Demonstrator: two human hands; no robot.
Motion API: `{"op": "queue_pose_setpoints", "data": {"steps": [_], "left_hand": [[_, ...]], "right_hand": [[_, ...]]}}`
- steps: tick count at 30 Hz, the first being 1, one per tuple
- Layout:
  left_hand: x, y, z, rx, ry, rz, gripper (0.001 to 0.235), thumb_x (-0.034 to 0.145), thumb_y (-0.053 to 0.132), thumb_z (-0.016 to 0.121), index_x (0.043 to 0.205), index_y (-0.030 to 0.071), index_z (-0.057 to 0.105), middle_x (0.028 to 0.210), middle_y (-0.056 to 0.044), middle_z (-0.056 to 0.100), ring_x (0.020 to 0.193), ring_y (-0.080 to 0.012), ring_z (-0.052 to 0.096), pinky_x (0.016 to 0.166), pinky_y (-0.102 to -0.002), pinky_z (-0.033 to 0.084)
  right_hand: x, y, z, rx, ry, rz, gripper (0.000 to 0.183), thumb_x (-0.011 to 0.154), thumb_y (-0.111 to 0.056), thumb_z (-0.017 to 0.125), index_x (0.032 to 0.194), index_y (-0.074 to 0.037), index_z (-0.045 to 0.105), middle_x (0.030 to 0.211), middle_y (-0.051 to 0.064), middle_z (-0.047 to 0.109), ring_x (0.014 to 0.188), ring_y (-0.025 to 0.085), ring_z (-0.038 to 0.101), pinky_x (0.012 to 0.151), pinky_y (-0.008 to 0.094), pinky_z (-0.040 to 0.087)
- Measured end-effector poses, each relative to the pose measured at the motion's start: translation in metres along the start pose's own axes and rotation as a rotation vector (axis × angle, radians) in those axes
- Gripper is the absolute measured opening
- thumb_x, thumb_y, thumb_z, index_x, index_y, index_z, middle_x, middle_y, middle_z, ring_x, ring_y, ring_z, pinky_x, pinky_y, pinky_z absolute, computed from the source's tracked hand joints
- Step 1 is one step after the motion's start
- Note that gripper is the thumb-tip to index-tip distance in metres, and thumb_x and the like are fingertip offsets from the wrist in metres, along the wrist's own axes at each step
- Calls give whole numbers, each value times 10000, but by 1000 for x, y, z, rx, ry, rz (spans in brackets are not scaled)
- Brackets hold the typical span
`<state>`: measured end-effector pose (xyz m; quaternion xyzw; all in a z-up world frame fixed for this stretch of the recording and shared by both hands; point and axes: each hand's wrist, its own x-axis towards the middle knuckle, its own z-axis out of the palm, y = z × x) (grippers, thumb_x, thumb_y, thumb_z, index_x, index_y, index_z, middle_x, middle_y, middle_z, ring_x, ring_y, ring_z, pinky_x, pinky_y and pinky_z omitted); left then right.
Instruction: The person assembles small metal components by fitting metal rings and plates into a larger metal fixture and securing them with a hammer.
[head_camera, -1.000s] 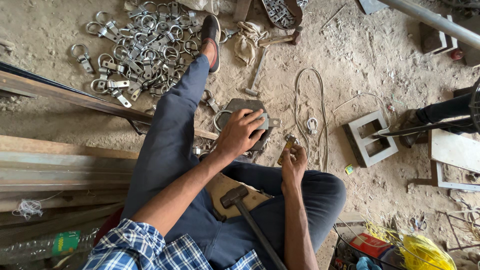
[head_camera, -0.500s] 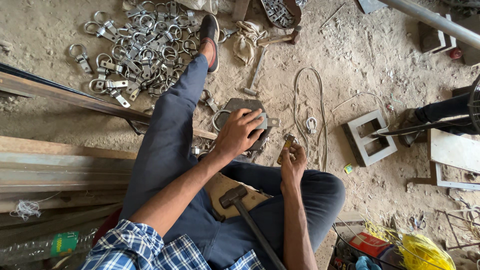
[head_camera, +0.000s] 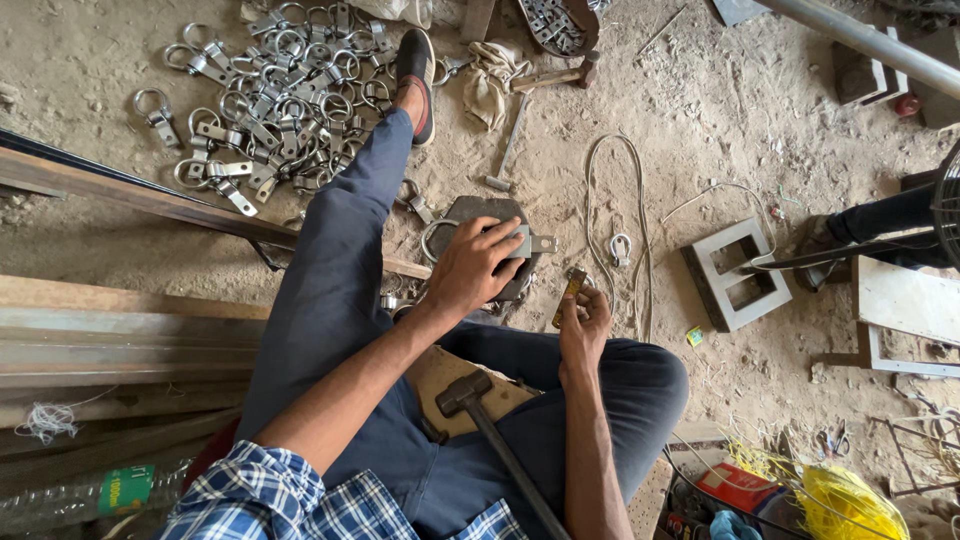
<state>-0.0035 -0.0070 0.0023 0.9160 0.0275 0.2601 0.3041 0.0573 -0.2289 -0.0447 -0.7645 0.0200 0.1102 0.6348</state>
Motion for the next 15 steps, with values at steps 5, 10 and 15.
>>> {"op": "queue_pose_setpoints", "data": {"steps": [5, 10, 15], "left_hand": [[-2, 0, 0, -10, -2, -12, 351, 907, 249, 787, 1170, 17, 763, 1341, -98, 696, 1184, -273, 593, 1028, -404, 503], [-1, 0, 0, 0, 7, -2, 349, 901, 247, 793, 1161, 17, 766, 1330, -98, 699, 1179, -273, 597, 1029, -402, 502], [1, 1, -3, -6, 4, -4, 349, 900, 242, 792, 1165, 15, 765, 1337, -97, 698, 1178, -272, 595, 1028, -401, 500]], "right_hand": [[-1, -1, 0, 0, -5, -5, 198, 984, -90, 674, 1159, -19, 616, 940, 31, 641, 737, 89, 563, 623, 257, 479], [-2, -6, 2, -30, 9, 12, 200, 983, -93, 669, 1160, -18, 616, 945, 32, 649, 737, 89, 574, 623, 258, 491], [-2, -8, 2, -29, 6, -1, 212, 980, -99, 668, 1168, -14, 619, 949, 36, 653, 735, 90, 576, 624, 258, 496]]}}
